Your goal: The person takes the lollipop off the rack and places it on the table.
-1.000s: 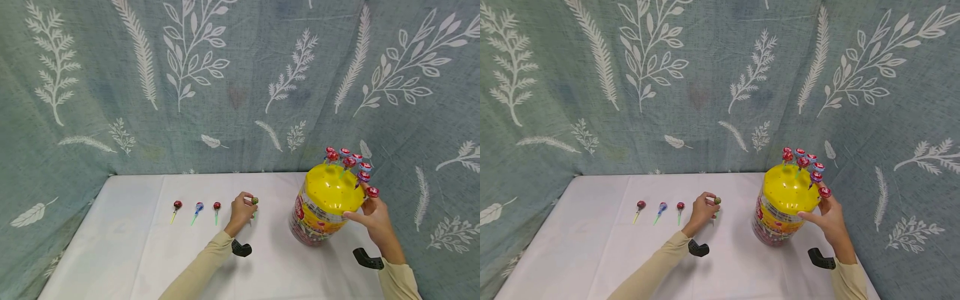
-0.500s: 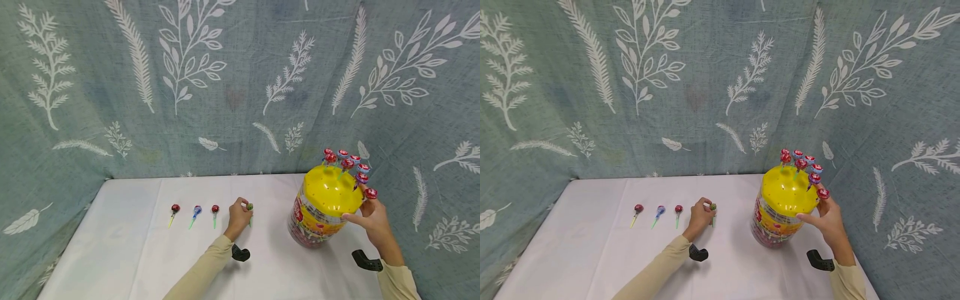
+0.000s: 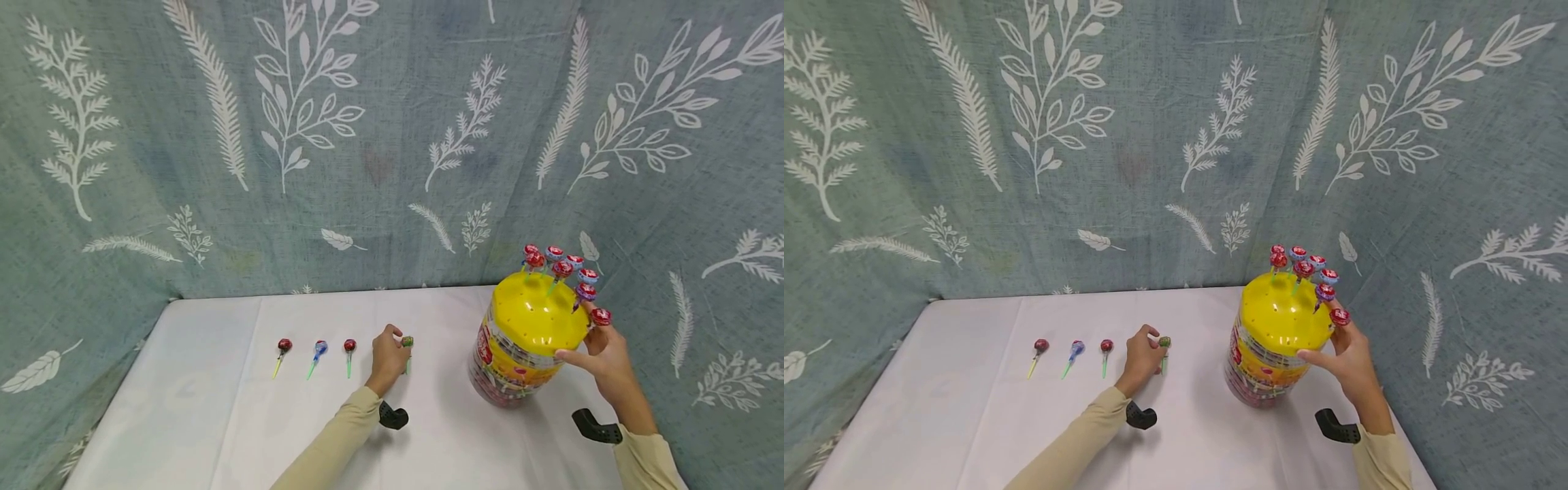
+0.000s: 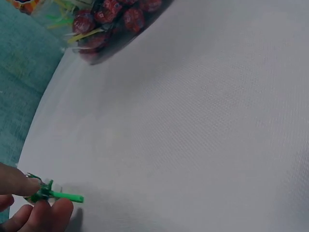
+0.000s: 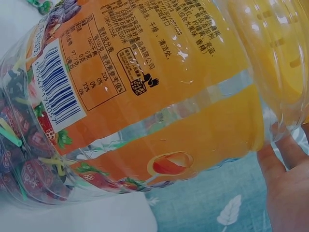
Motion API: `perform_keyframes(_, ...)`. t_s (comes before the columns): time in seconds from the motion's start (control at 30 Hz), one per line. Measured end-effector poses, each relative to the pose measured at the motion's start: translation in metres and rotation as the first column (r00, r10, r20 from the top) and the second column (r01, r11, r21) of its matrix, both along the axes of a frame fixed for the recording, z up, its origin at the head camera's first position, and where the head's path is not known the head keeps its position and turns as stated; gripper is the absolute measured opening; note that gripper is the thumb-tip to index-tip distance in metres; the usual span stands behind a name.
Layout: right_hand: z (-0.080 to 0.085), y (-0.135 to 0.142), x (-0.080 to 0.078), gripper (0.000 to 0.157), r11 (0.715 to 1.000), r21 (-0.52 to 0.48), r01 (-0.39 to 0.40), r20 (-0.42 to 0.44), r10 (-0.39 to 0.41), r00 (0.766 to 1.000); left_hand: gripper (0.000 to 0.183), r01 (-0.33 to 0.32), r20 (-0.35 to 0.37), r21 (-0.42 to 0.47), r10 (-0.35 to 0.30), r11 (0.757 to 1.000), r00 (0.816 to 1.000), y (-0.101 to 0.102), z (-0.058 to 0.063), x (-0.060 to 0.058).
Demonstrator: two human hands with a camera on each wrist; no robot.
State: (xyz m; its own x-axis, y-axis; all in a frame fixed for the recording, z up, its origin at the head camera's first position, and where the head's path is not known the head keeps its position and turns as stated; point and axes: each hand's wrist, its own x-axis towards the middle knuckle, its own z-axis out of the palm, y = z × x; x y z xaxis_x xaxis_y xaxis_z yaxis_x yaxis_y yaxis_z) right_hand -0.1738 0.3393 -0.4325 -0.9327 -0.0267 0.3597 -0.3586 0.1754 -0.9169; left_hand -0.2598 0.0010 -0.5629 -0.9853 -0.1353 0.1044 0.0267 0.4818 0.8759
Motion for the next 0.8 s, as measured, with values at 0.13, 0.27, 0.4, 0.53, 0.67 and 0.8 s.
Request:
perform_keyframes(0.13, 0.001, 0.000, 0.000, 0.086, 1.000, 0.003, -0.001, -0.005, 0.001, 1.000, 0.025, 0.021, -0.066, -0.056, -0.024, 0.998, 0.998, 0.000, 0.006, -0.002)
perform_keyframes(0.27, 0.001, 0.001, -0.001, 0.086, 1.000, 0.015, 0.000, -0.011, 0.000, 1.000, 0.024, 0.066, -0.073, -0.072, -0.071, 0.995, 0.995, 0.001, 0.015, -0.005)
perform_keyframes(0.4, 0.001, 0.002, -0.003, 0.087, 0.999, 0.039, 0.003, -0.016, -0.002, 1.000, 0.025, 0.108, -0.025, -0.059, -0.110, 0.992, 0.994, 0.002, 0.030, -0.008)
perform_keyframes(0.53, 0.001, 0.005, -0.003, 0.087, 0.999, 0.049, -0.001, -0.017, 0.002, 1.000, 0.024, 0.158, -0.008, 0.025, -0.158, 0.987, 0.987, 0.004, 0.050, -0.008)
perform_keyframes(0.67, 0.002, 0.008, -0.003, 0.086, 0.998, 0.069, -0.007, -0.017, 0.008, 1.000, 0.022, 0.219, -0.032, 0.131, -0.216, 0.967, 0.976, 0.007, 0.070, -0.008)
perform_keyframes(0.8, 0.003, 0.009, -0.004, 0.087, 0.995, 0.100, -0.014, -0.019, 0.016, 1.000, 0.021, 0.272, -0.093, 0.201, -0.258, 0.941, 0.962, 0.011, 0.089, -0.007)
